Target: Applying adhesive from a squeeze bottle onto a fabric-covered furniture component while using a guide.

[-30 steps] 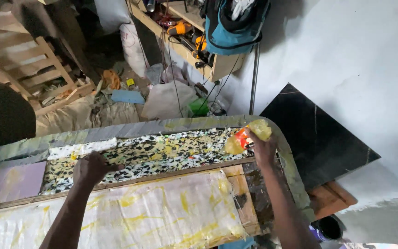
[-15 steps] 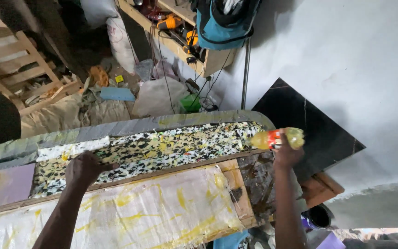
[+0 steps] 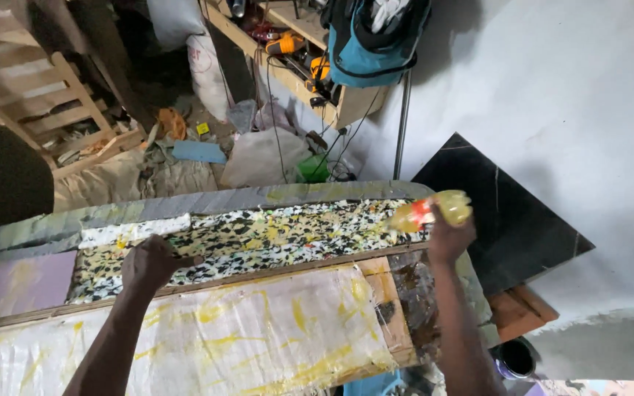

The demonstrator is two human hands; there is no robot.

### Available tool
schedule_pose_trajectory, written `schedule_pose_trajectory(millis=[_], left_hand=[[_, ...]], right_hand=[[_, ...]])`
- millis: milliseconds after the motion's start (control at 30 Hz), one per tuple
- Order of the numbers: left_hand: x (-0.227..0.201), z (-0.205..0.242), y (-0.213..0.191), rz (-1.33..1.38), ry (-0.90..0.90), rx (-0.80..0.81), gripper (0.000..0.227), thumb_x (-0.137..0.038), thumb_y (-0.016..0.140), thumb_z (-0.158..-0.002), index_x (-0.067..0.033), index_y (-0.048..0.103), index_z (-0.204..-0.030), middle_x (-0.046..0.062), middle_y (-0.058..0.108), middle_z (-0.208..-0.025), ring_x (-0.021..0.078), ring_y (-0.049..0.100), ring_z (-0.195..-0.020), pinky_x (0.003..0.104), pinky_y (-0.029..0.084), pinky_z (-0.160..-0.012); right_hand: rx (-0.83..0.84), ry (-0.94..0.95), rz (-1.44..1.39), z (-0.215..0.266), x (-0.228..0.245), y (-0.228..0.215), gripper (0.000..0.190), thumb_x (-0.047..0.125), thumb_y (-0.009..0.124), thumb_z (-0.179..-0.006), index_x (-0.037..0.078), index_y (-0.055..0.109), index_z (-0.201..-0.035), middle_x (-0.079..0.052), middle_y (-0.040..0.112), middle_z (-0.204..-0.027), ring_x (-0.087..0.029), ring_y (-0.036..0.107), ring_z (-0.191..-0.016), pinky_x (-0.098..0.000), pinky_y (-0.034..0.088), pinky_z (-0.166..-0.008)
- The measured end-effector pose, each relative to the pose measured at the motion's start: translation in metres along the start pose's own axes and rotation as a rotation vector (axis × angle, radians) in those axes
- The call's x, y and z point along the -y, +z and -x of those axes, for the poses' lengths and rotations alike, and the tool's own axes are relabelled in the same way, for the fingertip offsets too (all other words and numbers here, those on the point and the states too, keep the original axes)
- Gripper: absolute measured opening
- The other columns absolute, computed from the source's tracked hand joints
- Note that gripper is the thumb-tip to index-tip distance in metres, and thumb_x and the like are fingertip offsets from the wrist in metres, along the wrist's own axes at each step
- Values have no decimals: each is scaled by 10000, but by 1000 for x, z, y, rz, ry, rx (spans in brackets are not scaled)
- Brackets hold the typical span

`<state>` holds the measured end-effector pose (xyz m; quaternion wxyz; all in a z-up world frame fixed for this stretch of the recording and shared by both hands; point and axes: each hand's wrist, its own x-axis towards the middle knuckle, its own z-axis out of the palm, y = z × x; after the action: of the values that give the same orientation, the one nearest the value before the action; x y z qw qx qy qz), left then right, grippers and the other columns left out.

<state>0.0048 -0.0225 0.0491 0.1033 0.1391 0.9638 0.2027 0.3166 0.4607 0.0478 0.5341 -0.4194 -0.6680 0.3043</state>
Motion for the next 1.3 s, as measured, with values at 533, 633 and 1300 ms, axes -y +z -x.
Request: schedule_pose_trajectory(millis=[533, 633, 1300], left_hand=[[0, -22, 15, -54, -44, -3, 800, -711, 937, -486, -127, 676, -968, 146, 785, -1046, 372, 740, -1089, 462, 587, -845], [-11, 6, -8, -15, -44, 13, 762, -634, 938, -537, -81, 666, -986, 182, 765, -1057, 406, 717, -1108, 491, 577, -888], [6, -20, 17, 66, -92, -34, 896, -695, 975, -440, -136, 755, -1105, 105, 780, -968, 298, 761, -931, 453, 607, -784]], right_hand=[[-252, 298, -817, -43, -125, 60, 566, 101, 1000, -699, -3, 658, -1137, -135, 693, -1155, -281, 656, -1073, -493, 548, -999], [-246, 347, -944, -19, -93, 74, 574, 114, 1005, -771, -7, 610, -1170, -136, 664, -1195, -319, 653, -1130, -602, 609, -913], [355, 31, -350, 171, 161, 134, 579, 244, 986, -708, 92, 643, -1149, -35, 701, -1131, -111, 646, -979, -279, 605, -844]])
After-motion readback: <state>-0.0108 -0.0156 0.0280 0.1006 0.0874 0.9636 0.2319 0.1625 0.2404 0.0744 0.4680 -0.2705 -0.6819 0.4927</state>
